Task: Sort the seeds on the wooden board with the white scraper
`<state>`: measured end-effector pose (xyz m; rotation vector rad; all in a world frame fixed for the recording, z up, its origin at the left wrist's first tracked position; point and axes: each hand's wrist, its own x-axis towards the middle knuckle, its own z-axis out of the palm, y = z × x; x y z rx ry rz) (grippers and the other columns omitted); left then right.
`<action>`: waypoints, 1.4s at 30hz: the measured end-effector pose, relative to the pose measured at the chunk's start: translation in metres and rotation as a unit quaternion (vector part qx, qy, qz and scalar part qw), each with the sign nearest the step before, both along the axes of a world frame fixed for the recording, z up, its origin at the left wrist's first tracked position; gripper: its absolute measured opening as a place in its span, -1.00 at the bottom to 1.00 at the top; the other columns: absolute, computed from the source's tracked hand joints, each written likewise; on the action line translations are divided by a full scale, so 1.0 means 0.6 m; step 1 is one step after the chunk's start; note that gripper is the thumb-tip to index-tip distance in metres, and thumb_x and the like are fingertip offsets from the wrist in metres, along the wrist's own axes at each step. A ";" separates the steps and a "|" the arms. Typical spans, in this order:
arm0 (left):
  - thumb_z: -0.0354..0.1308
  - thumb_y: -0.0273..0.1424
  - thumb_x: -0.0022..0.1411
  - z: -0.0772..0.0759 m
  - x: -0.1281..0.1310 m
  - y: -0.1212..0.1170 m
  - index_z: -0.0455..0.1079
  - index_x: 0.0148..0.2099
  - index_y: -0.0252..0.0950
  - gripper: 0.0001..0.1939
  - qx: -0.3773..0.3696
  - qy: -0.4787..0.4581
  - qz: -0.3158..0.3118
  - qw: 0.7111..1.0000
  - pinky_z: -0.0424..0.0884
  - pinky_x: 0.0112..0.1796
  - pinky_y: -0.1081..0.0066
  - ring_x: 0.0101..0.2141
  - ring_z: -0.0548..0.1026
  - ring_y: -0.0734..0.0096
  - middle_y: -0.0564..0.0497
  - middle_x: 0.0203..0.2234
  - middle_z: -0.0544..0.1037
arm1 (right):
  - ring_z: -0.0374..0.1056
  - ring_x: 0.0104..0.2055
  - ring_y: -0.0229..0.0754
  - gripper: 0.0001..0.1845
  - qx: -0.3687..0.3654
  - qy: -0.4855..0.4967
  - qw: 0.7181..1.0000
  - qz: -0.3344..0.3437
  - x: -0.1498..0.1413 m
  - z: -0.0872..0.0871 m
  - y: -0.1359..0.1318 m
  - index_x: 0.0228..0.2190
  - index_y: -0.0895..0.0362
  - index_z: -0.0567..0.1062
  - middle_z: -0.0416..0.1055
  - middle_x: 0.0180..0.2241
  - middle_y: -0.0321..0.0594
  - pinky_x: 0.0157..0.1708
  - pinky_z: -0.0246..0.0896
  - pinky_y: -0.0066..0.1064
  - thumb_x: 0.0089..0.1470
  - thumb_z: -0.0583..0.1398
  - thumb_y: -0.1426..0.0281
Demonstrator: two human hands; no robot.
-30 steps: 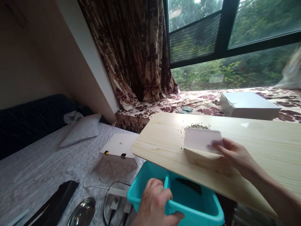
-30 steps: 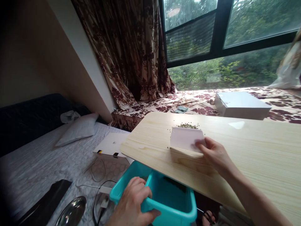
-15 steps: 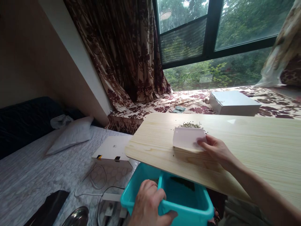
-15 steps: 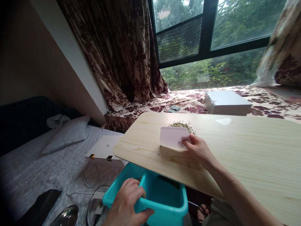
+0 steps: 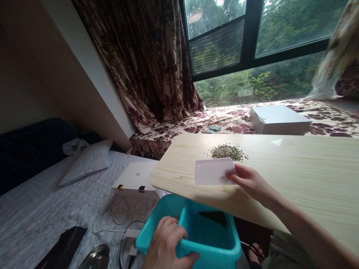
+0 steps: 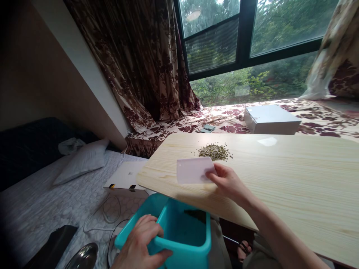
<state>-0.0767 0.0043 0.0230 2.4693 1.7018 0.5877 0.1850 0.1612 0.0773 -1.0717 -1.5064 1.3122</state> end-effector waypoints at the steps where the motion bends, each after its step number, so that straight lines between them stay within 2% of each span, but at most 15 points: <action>1: 0.44 -0.40 -0.13 0.000 -0.014 -0.005 0.29 -0.39 -0.25 -0.65 -0.001 0.007 0.014 1.000 0.40 -0.23 0.23 -0.28 0.43 0.21 0.06 -0.44 0.41 | 0.50 -0.26 -0.01 -0.59 -0.003 0.008 1.000 0.004 -0.009 -0.001 0.000 -0.41 0.10 0.56 0.60 -0.38 -0.16 -0.22 0.39 -0.25 -0.21 0.33 0.04; 5: 0.39 -0.38 -0.06 0.009 -0.043 -0.019 0.29 -0.37 -0.23 -0.71 0.008 0.021 0.024 0.999 0.41 -0.24 0.24 -0.29 0.43 0.24 0.08 -0.44 0.41 | 0.50 -0.21 0.02 -0.60 0.003 0.021 0.999 -0.038 -0.014 0.006 -0.002 -0.42 0.06 0.57 0.61 -0.36 -0.16 -0.16 0.39 -0.23 -0.22 0.35 0.02; 8: 0.42 -0.40 -0.15 0.007 -0.024 -0.014 0.26 -0.42 -0.25 -0.64 0.032 0.011 0.023 0.999 0.39 -0.23 0.20 -0.34 0.40 0.26 0.09 -0.49 0.36 | 0.50 -0.17 0.06 -0.60 0.011 0.010 0.994 -0.105 0.033 0.015 0.001 -0.41 0.02 0.58 0.61 -0.34 -0.17 -0.11 0.38 -0.19 -0.26 0.37 0.02; 10: 0.44 -0.36 -0.22 0.000 0.000 -0.005 0.25 -0.44 -0.25 -0.61 0.051 -0.001 -0.005 0.999 0.38 -0.22 0.18 -0.34 0.40 0.25 0.09 -0.51 0.34 | 0.50 -0.18 0.07 -0.59 0.012 0.019 0.985 -0.173 0.080 0.016 0.007 -0.44 0.00 0.58 0.61 -0.34 -0.20 -0.09 0.37 -0.15 -0.34 0.40 0.03; 12: 0.35 -0.38 -0.06 -0.010 0.026 0.007 0.28 -0.41 -0.25 -0.74 0.063 0.008 -0.065 0.996 0.37 -0.15 0.19 -0.33 0.41 0.28 0.09 -0.52 0.33 | 0.50 -0.19 0.07 -0.62 0.017 0.022 0.971 -0.236 0.129 0.014 0.015 -0.47 -0.02 0.58 0.61 -0.37 -0.25 -0.07 0.37 -0.14 -0.37 0.42 0.05; 14: 0.17 -0.49 0.12 -0.020 0.052 0.018 0.31 -0.37 -0.23 -0.92 0.074 0.022 -0.124 0.989 0.33 -0.06 0.21 -0.30 0.43 0.34 0.08 -0.52 0.34 | 0.50 -0.20 0.07 -0.64 0.021 0.010 0.962 -0.271 0.169 0.009 0.023 -0.47 -0.02 0.58 0.61 -0.37 -0.26 -0.06 0.36 -0.11 -0.37 0.42 0.08; 15: 0.09 -0.55 0.16 -0.024 0.063 0.022 0.33 -0.35 -0.22 -0.88 0.083 0.025 -0.140 0.986 0.31 -0.03 0.22 -0.29 0.44 0.36 0.08 -0.52 0.35 | 0.50 -0.21 0.07 -0.65 0.022 0.000 0.959 -0.281 0.183 0.006 0.026 -0.48 -0.01 0.58 0.61 -0.38 -0.25 -0.06 0.36 -0.09 -0.36 0.42 0.08; 20: -0.05 -0.61 0.23 -0.038 0.097 0.038 0.34 -0.33 -0.20 -0.77 0.117 0.050 -0.148 0.981 0.31 -0.01 0.25 -0.29 0.45 0.38 0.06 -0.52 0.37 | 0.51 -0.20 0.06 -0.72 0.033 -0.035 0.959 -0.278 0.204 -0.005 0.043 -0.45 0.02 0.57 0.61 -0.37 -0.21 -0.03 0.34 -0.05 -0.26 0.38 0.15; 27: -0.11 -0.61 0.26 -0.040 0.101 0.039 0.30 -0.39 -0.21 -0.73 0.127 0.086 -0.147 0.977 0.34 -0.05 0.24 -0.32 0.46 0.37 0.05 -0.54 0.35 | 0.50 -0.27 0.01 -0.67 0.033 -0.054 0.960 -0.273 0.196 -0.018 0.051 -0.45 0.09 0.56 0.60 -0.38 -0.18 -0.13 0.37 -0.13 -0.25 0.35 0.13; 31: -0.26 -0.51 0.38 -0.046 0.099 0.038 0.29 -0.38 -0.21 -0.63 0.133 0.044 -0.139 0.980 0.35 -0.05 0.22 -0.31 0.45 0.36 0.05 -0.53 0.34 | 0.49 -0.30 -0.03 -0.70 0.040 -0.048 0.956 -0.286 0.199 -0.021 0.054 -0.45 0.11 0.57 0.60 -0.40 -0.18 -0.17 0.36 -0.20 -0.25 0.35 0.18; 35: -0.42 -0.37 0.45 -0.056 0.095 0.039 0.29 -0.39 -0.21 -0.49 0.139 0.017 -0.137 0.981 0.35 -0.06 0.20 -0.32 0.45 0.37 0.05 -0.54 0.33 | 0.47 -0.35 -0.09 -0.81 0.046 -0.036 0.946 -0.318 0.199 -0.018 0.064 -0.50 0.10 0.56 0.58 -0.46 -0.21 -0.23 0.35 -0.27 -0.24 0.34 0.28; 38: -0.43 -0.34 0.45 -0.060 0.093 0.040 0.29 -0.39 -0.21 -0.48 0.140 0.019 -0.136 0.981 0.36 -0.06 0.19 -0.34 0.44 0.35 0.05 -0.55 0.32 | 0.46 -0.38 -0.11 -0.86 0.031 -0.033 0.947 -0.319 0.197 -0.015 0.067 -0.53 0.10 0.56 0.57 -0.48 -0.24 -0.25 0.35 -0.29 -0.23 0.32 0.31; 42: -0.30 -0.39 0.42 -0.053 0.092 0.041 0.30 -0.38 -0.20 -0.59 0.131 0.010 -0.138 0.982 0.35 -0.06 0.20 -0.33 0.45 0.34 0.05 -0.54 0.33 | 0.47 -0.36 -0.11 -0.83 0.014 -0.030 0.954 -0.299 0.198 -0.019 0.062 -0.50 0.09 0.58 0.58 -0.46 -0.24 -0.24 0.35 -0.28 -0.25 0.34 0.30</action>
